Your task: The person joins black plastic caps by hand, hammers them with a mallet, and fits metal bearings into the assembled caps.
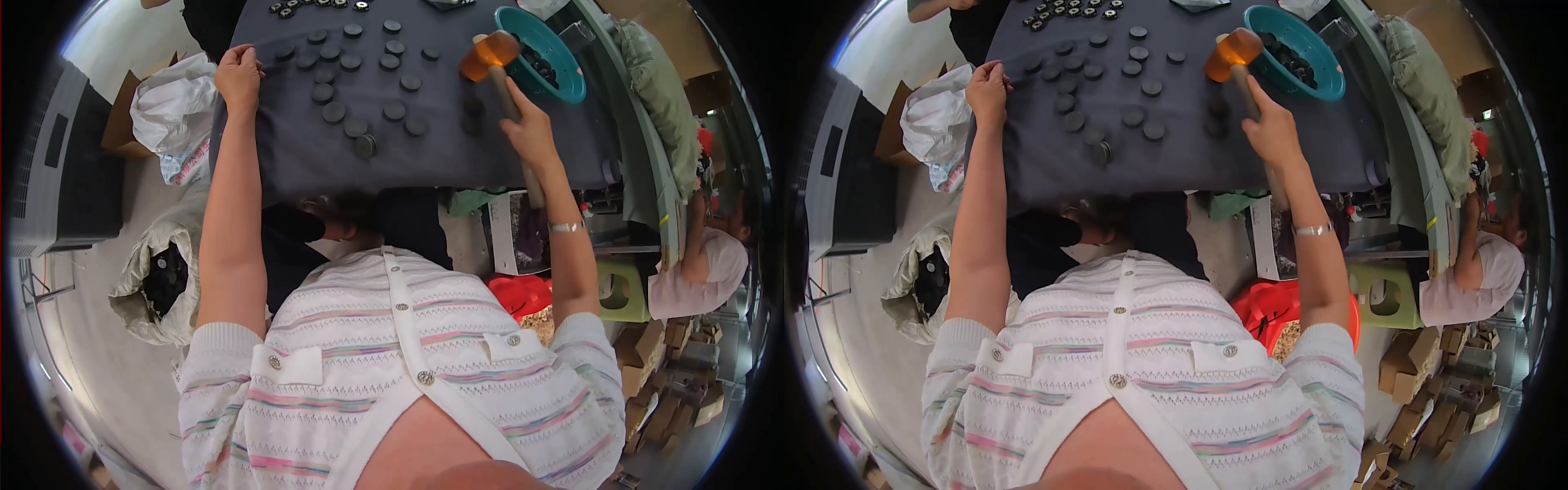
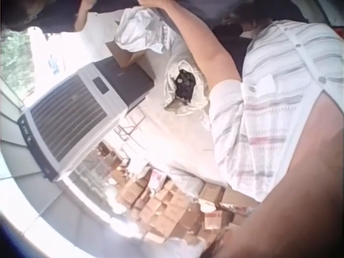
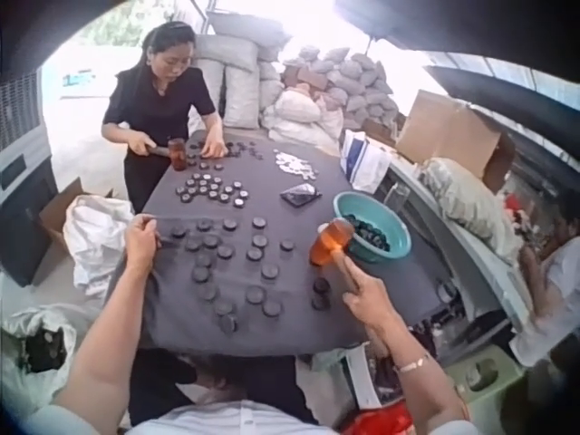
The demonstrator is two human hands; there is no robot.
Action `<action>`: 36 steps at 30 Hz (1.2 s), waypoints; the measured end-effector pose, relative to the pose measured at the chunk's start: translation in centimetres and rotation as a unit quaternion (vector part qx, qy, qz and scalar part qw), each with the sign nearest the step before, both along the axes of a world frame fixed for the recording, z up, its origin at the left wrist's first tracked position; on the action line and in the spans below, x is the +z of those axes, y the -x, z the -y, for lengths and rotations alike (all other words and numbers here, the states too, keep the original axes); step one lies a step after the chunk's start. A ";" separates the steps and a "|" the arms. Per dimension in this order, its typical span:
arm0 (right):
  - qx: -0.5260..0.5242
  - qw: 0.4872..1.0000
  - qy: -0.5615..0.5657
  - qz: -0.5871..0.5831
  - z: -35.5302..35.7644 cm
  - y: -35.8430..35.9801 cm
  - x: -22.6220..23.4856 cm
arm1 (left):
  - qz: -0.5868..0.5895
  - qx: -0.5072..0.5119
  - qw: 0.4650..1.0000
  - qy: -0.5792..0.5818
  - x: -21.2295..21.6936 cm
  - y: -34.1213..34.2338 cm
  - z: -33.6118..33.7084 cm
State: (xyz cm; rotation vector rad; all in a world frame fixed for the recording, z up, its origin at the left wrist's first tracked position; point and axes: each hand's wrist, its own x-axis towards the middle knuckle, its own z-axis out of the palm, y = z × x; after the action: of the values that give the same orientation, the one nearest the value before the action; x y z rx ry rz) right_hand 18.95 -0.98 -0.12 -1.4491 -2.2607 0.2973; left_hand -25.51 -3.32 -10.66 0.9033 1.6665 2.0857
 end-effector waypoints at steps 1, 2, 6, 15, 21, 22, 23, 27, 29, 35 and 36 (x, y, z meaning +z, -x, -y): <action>-0.002 1.000 0.002 0.001 0.6 -0.5 0.6 | 0.001 0.002 1.000 -0.005 0.0 0.0 0.0; 0.003 0.999 -0.007 -0.052 2.1 -0.8 1.6 | 0.002 0.003 1.000 -0.002 0.0 0.2 0.0; 0.004 0.994 -0.030 -0.106 7.2 -1.3 5.0 | -0.026 0.014 1.000 0.000 0.0 0.6 0.1; 0.043 0.998 0.006 -0.038 5.7 -2.0 -0.7 | -0.012 0.001 1.000 -0.002 -0.5 0.6 -0.2; 0.040 0.991 -0.051 -0.116 6.4 -2.6 0.0 | -0.014 0.002 1.000 -0.006 0.1 0.6 0.0; 0.016 0.998 -0.045 -0.041 6.2 -2.7 -2.4 | -0.012 0.007 1.000 0.002 0.1 0.4 0.1; -0.002 0.999 -0.040 0.034 5.9 -2.0 -2.8 | -0.012 0.008 1.000 -0.001 0.0 0.3 0.0; -0.033 0.993 0.092 -0.065 5.8 -1.6 -0.1 | -0.008 -0.007 1.000 0.003 0.1 0.3 0.0; -0.001 0.997 0.029 -0.075 7.0 -2.5 -0.5 | 0.011 -0.006 1.000 -0.004 0.0 0.3 0.6; 0.004 0.989 0.007 -0.145 9.5 -4.1 -0.5 | 0.002 0.006 1.000 -0.008 0.0 0.3 0.1; 0.001 0.989 0.008 -0.145 10.0 -4.3 -0.8 | 0.002 0.004 1.000 -0.007 -0.2 0.5 0.1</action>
State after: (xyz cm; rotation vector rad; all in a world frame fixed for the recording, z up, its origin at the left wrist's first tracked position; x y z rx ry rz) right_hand 23.26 -11.02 -0.95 -1.3152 -2.0306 0.4933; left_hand -25.98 -3.42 -10.82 0.8982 1.6592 2.1054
